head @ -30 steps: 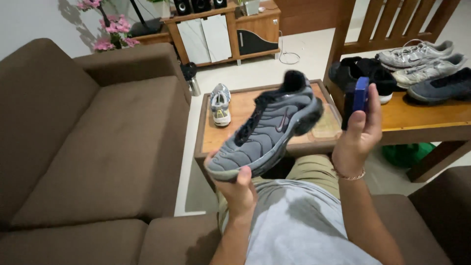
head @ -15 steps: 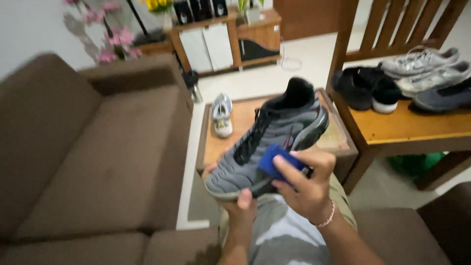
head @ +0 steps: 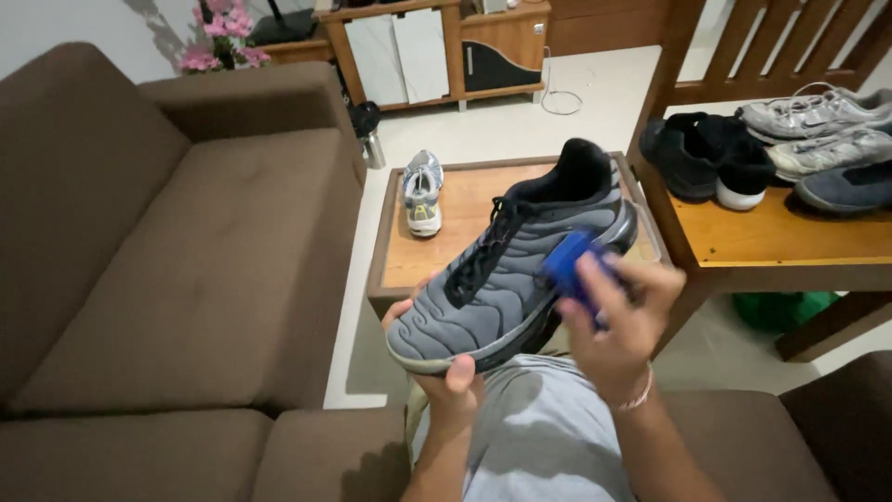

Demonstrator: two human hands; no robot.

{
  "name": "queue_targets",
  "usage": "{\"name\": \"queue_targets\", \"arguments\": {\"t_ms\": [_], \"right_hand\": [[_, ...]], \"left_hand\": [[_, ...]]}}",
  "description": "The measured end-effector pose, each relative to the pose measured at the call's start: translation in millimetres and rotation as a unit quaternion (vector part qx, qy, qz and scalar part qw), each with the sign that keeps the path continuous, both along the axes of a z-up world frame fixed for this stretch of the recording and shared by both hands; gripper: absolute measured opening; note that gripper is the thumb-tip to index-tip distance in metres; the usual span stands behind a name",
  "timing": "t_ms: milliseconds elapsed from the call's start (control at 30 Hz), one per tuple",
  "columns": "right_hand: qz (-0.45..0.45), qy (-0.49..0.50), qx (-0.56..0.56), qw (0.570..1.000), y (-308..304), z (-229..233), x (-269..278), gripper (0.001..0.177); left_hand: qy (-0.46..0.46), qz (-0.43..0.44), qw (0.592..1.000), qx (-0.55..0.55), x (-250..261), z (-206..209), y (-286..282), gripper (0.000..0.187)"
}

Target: Cleaning a grey and black sneaker with a blue brush while sitting on a sofa.

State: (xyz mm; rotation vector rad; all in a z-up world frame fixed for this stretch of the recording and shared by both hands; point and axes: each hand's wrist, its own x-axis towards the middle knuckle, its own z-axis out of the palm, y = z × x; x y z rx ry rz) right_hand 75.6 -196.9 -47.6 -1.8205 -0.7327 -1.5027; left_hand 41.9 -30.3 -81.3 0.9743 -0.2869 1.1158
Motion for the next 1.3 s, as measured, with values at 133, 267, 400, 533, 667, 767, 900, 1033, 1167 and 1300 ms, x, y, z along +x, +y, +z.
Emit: {"name": "queue_targets", "arguments": {"t_ms": [133, 267, 400, 533, 667, 767, 900, 1033, 1167, 1300], "right_hand": [[-0.009, 0.000, 0.059, 0.998, 9, 17, -9, 0.048], [0.053, -0.003, -0.018, 0.998, 16, -1, -35, 0.034], [-0.007, -0.002, 0.035, 0.999, -3, 6, -6, 0.039], [-0.014, 0.030, 0.099, 0.995, -5, 5, -7, 0.040], [0.043, 0.001, 0.001, 0.999, 1, -7, -30, 0.038], [0.032, -0.020, -0.012, 0.999, -4, 7, -18, 0.034], [-0.009, 0.024, 0.123, 0.992, -6, 15, -1, 0.042], [0.049, 0.036, 0.041, 0.997, 2, -1, -29, 0.036], [0.044, -0.015, -0.024, 0.999, 1, 4, -24, 0.033], [0.008, 0.029, 0.092, 0.995, 0, 17, -5, 0.040]], "left_hand": [[-0.024, -0.016, 1.000, 0.009, 6, 11, -5, 0.077], [-0.045, -0.018, 0.999, 0.016, 6, 17, -10, 0.078], [-0.068, -0.022, 0.997, 0.033, -2, 19, -10, 0.078], [-0.083, -0.018, 0.996, 0.034, -2, 25, -9, 0.079], [-0.092, -0.021, 0.995, 0.037, -6, 26, -12, 0.079], [-0.106, -0.023, 0.993, 0.050, -8, 30, -8, 0.080], [-0.106, -0.022, 0.992, 0.056, -9, 31, -4, 0.080], [-0.093, -0.023, 0.994, 0.047, -7, 26, -7, 0.081], [-0.081, -0.026, 0.995, 0.043, -7, 24, 1, 0.081], [-0.088, -0.019, 0.995, 0.042, -2, 29, 2, 0.082]]}}
